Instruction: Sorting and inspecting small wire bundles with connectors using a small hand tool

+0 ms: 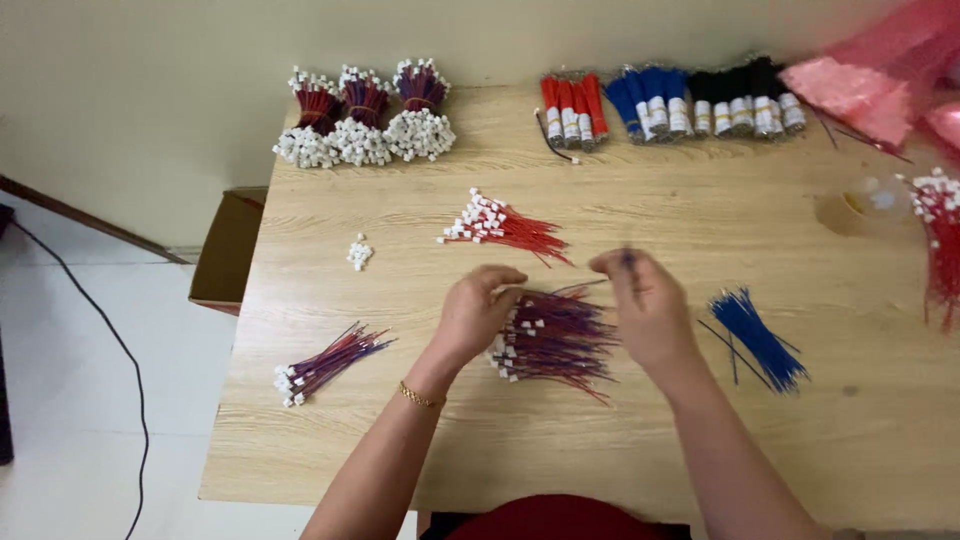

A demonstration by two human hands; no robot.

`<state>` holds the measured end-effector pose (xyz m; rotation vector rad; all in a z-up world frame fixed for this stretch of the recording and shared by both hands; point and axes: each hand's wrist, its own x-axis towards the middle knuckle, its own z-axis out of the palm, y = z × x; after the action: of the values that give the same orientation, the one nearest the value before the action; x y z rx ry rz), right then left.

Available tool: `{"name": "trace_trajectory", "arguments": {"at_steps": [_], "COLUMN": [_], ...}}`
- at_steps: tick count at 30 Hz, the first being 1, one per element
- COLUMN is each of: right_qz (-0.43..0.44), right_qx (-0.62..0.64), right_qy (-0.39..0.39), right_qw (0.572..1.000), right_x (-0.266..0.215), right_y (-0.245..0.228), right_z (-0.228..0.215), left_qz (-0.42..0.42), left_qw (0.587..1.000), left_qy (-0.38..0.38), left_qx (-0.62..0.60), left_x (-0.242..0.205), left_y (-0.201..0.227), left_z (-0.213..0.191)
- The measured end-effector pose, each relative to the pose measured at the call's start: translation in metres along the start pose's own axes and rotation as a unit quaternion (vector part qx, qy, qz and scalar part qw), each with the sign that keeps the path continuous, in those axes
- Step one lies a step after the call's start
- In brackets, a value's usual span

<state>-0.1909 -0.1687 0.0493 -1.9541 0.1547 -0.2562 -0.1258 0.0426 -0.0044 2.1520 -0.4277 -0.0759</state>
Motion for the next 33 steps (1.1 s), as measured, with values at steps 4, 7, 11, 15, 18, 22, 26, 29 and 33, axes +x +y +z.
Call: {"name": "trace_trajectory", "arguments": {"at_steps": [4,7,11,15,18,22,26,29,33], "right_qz": [0.019,0.003,0.037,0.057,0.055,0.054,0.049,0.031,-0.001], "right_qx": [0.061,0.023,0.048,0.018,0.044,0.071,0.073,0.071,0.079], "right_qy": [0.051,0.04,0.019,0.008,-0.002,-0.012,-0.017,-0.01,-0.014], "right_qw": [0.997,0.999,0.998,0.998,0.998,0.996,0.996,0.997,0.997], "right_x": [0.008,0.015,0.02,0.023,0.027,0.029,0.021,0.016,0.009], "right_y": [0.008,0.018,0.028,0.021,0.024,0.028,0.011,0.001,-0.017], "right_z": [-0.008,-0.004,0.0,-0.009,-0.006,0.001,-0.004,-0.006,-0.004], "left_qz": [0.009,-0.011,0.016,-0.002,0.055,0.055,0.02,0.058,0.105], "left_qw": [0.996,0.985,0.97,0.948,0.947,0.953,0.976,0.986,0.99], "left_qy": [0.051,0.096,0.026,-0.075,-0.06,-0.049,0.0,0.068,0.071], "left_qx": [0.079,0.141,0.243,0.31,0.31,0.293,0.218,0.143,-0.065], "left_x": [0.056,0.113,0.157,0.174,0.187,0.184,0.168,0.142,0.081], "left_y": [-0.046,-0.079,-0.096,-0.086,-0.112,-0.116,-0.088,-0.045,0.033], "left_z": [-0.016,-0.03,-0.035,-0.035,-0.027,-0.029,-0.045,-0.058,-0.06]}}
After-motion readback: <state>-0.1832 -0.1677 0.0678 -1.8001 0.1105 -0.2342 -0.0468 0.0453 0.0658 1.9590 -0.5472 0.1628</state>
